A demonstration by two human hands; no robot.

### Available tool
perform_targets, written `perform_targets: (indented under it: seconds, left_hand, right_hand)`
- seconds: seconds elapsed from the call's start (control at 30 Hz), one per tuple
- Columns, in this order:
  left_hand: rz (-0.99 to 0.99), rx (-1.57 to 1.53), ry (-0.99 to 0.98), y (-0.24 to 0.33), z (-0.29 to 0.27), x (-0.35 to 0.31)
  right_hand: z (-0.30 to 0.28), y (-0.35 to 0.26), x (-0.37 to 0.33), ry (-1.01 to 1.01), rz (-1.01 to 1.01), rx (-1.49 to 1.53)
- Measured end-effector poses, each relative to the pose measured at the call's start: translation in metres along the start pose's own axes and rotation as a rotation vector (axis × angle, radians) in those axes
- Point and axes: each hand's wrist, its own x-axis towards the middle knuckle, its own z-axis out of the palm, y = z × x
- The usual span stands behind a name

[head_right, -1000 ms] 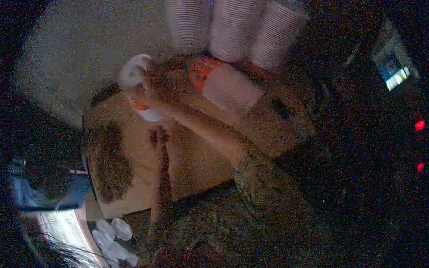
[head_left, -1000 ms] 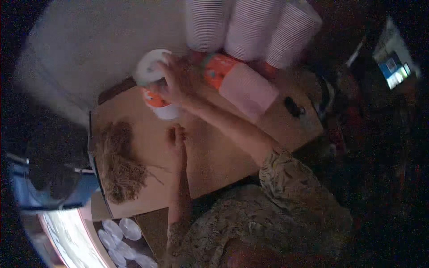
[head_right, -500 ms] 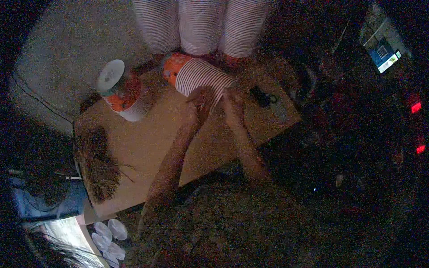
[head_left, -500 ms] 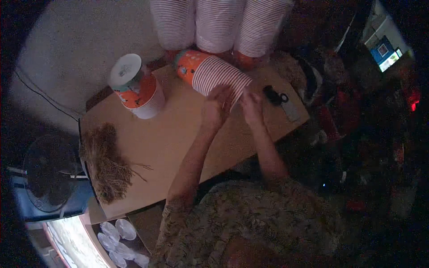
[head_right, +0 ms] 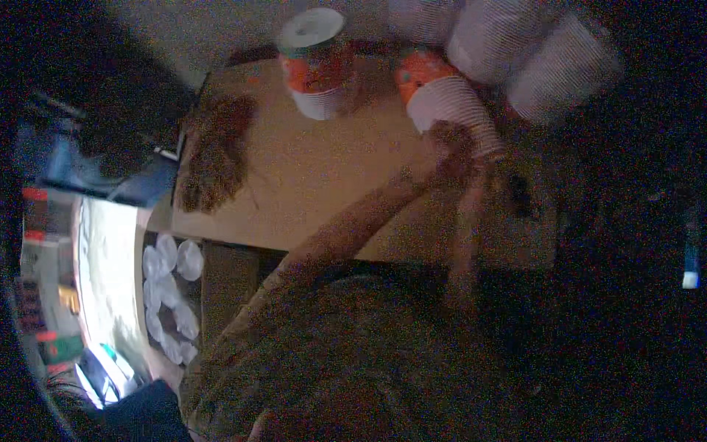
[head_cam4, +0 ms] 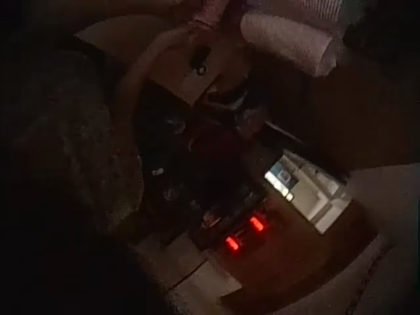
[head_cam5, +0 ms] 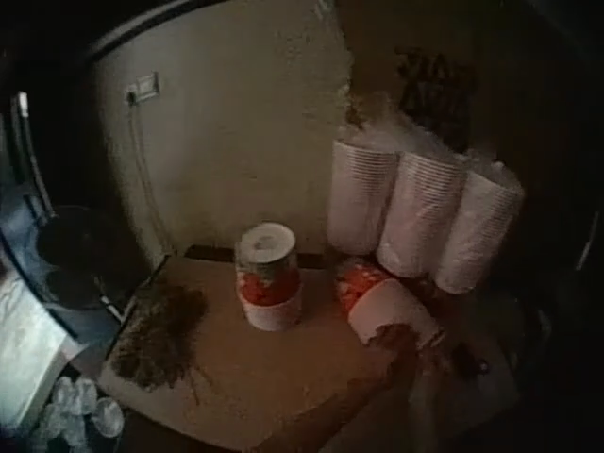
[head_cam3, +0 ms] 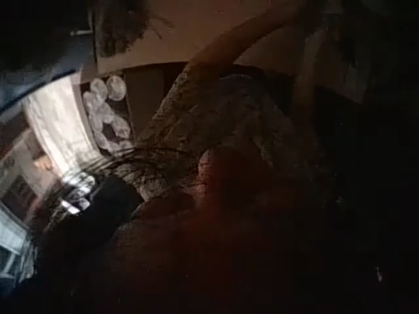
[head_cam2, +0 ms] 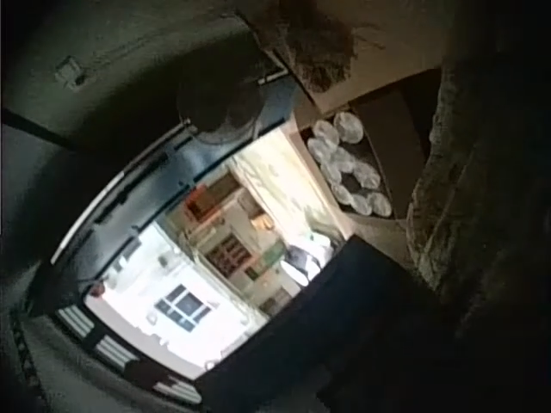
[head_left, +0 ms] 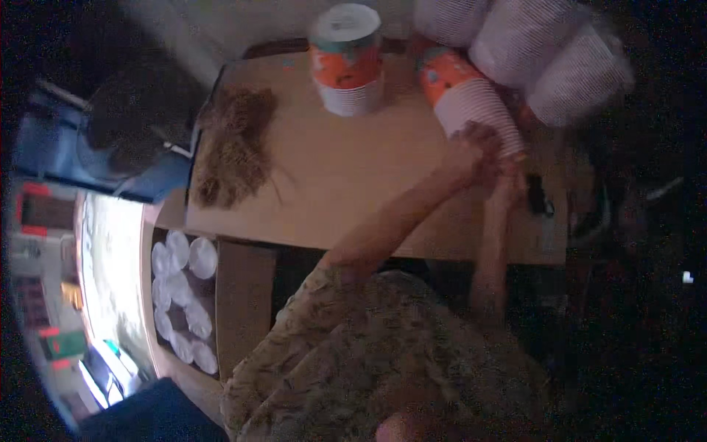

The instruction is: Attaching string handles to paper buckets for packaging.

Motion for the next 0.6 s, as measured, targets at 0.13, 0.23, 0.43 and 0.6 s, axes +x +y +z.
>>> perform_targets:
  seconds: [0.13,0.23,0.43,0.6]
  left_hand:
    - [0.018,0.134,0.000,-0.019,-0.011,-0.003]
    - [-0.037,-0.089,-0.014,-0.021,0.010,-0.006]
    - [-0.198,-0.068,-0.226,-0.049,-0.070,-0.103]
    - [-0.328,0.489,-0.186,-0.134,-0.182,-0.231]
  right_hand:
    - [-0.055,0.001,-0.019,0.070,-0.574,-0.887]
    - [-0.111,-0.046,-0.020,0.077,-1.040,-1.219]
    - [-0.045,-0.011,-0.166,-0.232,-1.075,-1.757]
    - [0.023,0.093,-0.165,-0.894,-1.137,-1.846]
